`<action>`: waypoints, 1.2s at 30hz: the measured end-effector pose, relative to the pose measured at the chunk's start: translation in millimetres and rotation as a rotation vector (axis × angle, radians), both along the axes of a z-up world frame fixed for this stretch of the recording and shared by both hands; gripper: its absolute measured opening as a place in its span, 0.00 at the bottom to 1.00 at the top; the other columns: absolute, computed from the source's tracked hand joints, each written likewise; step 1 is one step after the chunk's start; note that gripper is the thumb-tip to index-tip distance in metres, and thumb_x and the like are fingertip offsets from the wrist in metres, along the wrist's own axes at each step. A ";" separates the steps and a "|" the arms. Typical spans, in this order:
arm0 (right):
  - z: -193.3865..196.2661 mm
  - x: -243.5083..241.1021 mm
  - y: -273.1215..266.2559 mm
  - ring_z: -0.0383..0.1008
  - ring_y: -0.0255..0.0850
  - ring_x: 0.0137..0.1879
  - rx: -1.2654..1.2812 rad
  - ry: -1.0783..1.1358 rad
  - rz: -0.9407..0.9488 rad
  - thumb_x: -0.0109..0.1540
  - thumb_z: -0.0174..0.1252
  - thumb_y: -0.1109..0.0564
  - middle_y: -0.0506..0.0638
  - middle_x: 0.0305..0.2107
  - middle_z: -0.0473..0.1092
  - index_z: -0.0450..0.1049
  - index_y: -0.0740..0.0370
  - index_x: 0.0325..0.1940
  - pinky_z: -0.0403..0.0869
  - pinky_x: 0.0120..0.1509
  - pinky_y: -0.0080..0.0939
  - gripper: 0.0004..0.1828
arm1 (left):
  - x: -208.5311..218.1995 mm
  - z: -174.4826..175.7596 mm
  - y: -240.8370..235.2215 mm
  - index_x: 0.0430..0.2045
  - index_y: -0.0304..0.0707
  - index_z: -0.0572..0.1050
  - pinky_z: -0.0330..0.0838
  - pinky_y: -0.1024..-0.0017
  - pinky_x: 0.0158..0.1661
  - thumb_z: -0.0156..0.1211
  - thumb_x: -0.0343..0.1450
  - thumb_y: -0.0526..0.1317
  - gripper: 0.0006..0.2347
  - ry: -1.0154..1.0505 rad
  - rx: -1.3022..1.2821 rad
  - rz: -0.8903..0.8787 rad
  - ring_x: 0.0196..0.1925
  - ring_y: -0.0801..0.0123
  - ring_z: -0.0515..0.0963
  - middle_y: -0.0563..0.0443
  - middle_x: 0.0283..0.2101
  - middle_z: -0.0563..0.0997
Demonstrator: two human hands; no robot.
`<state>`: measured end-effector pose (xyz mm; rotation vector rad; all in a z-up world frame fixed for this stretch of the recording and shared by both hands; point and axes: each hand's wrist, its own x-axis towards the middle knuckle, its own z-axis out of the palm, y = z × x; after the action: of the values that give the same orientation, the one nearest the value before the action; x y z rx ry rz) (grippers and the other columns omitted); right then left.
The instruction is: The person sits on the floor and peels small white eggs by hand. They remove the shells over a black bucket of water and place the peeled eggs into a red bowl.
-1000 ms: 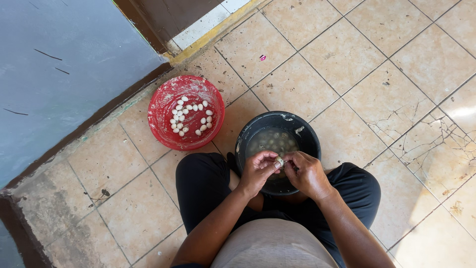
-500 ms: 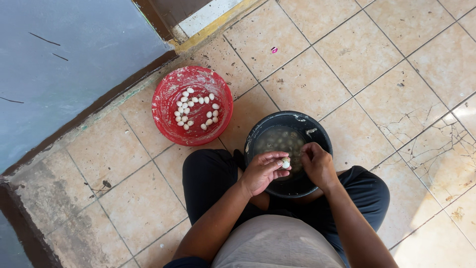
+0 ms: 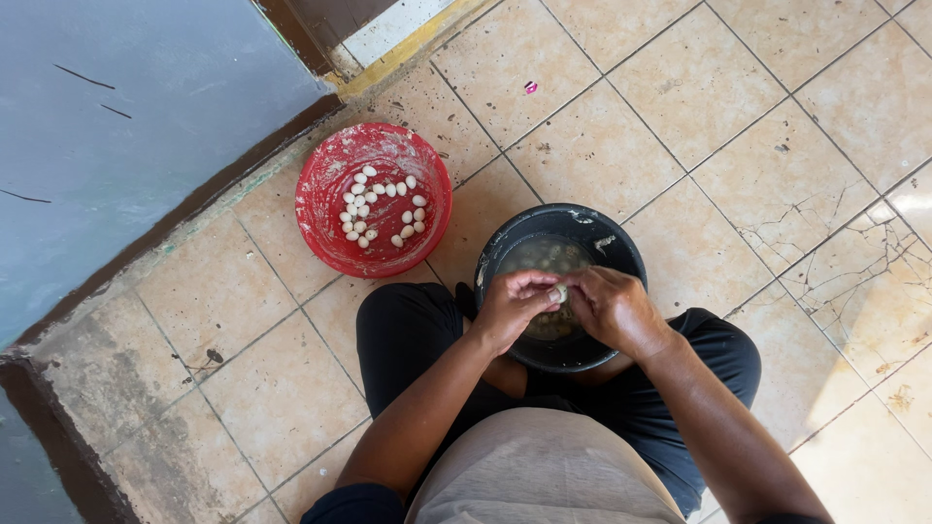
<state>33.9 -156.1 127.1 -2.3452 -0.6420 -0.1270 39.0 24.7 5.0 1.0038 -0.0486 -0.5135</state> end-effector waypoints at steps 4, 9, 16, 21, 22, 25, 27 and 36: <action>8.0 8.5 -7.3 0.80 0.47 0.35 -0.014 -0.061 -0.058 0.58 0.64 0.65 0.55 0.30 0.76 0.74 0.66 0.38 0.78 0.37 0.43 0.06 | 12.4 24.7 -6.6 0.50 0.23 0.77 0.80 0.68 0.50 0.63 0.73 0.29 0.12 -0.116 0.074 0.009 0.47 0.65 0.82 0.39 0.46 0.82; 0.6 12.6 -23.7 0.77 0.35 0.36 0.516 0.428 -0.165 0.64 0.57 0.68 0.50 0.32 0.75 0.73 0.67 0.44 0.78 0.40 0.35 0.05 | 11.7 50.1 -7.1 0.51 0.25 0.75 0.81 0.68 0.52 0.60 0.74 0.30 0.12 -0.089 -0.148 -0.012 0.49 0.66 0.83 0.43 0.49 0.82; -28.3 1.2 -32.1 0.76 0.33 0.41 0.800 0.507 -0.119 0.66 0.53 0.69 0.50 0.37 0.74 0.70 0.68 0.47 0.78 0.47 0.34 0.05 | -1.4 47.6 -11.7 0.56 0.28 0.75 0.81 0.68 0.51 0.57 0.75 0.31 0.14 -0.104 -0.065 0.011 0.46 0.67 0.82 0.43 0.48 0.82; -39.9 -5.4 -36.0 0.76 0.34 0.40 0.843 0.587 -0.079 0.66 0.53 0.69 0.49 0.37 0.73 0.71 0.67 0.46 0.77 0.46 0.34 0.05 | -4.3 40.4 -5.0 0.53 0.26 0.76 0.80 0.68 0.49 0.57 0.78 0.32 0.11 -0.071 -0.032 -0.015 0.44 0.66 0.82 0.40 0.47 0.81; -42.8 -5.5 -36.0 0.76 0.33 0.40 0.846 0.595 -0.075 0.66 0.53 0.69 0.49 0.37 0.73 0.72 0.67 0.46 0.77 0.46 0.34 0.05 | -5.5 39.1 -4.7 0.53 0.24 0.76 0.79 0.68 0.48 0.58 0.78 0.32 0.11 -0.076 -0.023 -0.010 0.44 0.65 0.81 0.39 0.47 0.81; -49.0 1.2 -30.4 0.72 0.33 0.39 0.814 0.500 -0.314 0.68 0.53 0.68 0.50 0.36 0.73 0.71 0.67 0.46 0.73 0.45 0.33 0.03 | -6.6 37.8 -5.4 0.49 0.23 0.75 0.81 0.67 0.50 0.58 0.79 0.31 0.08 -0.011 -0.179 0.052 0.46 0.63 0.83 0.40 0.47 0.81; -50.3 -3.4 -23.7 0.73 0.32 0.42 0.800 0.424 -0.220 0.68 0.53 0.68 0.49 0.37 0.72 0.71 0.67 0.45 0.74 0.48 0.32 0.03 | -10.5 38.4 -10.4 0.49 0.27 0.76 0.81 0.68 0.50 0.55 0.77 0.32 0.09 0.003 -0.160 0.025 0.47 0.65 0.83 0.42 0.47 0.81; -42.3 -15.4 -15.2 0.74 0.32 0.42 0.775 0.435 -0.164 0.68 0.52 0.68 0.47 0.38 0.72 0.69 0.64 0.46 0.76 0.48 0.33 0.04 | -12.0 50.6 -7.9 0.52 0.35 0.73 0.80 0.67 0.44 0.56 0.75 0.36 0.12 0.060 0.065 0.181 0.46 0.70 0.80 0.50 0.48 0.79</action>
<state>18.4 -171.3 84.8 -1.5903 -0.1336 0.0571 27.0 16.8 55.6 1.0450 0.1120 -0.3809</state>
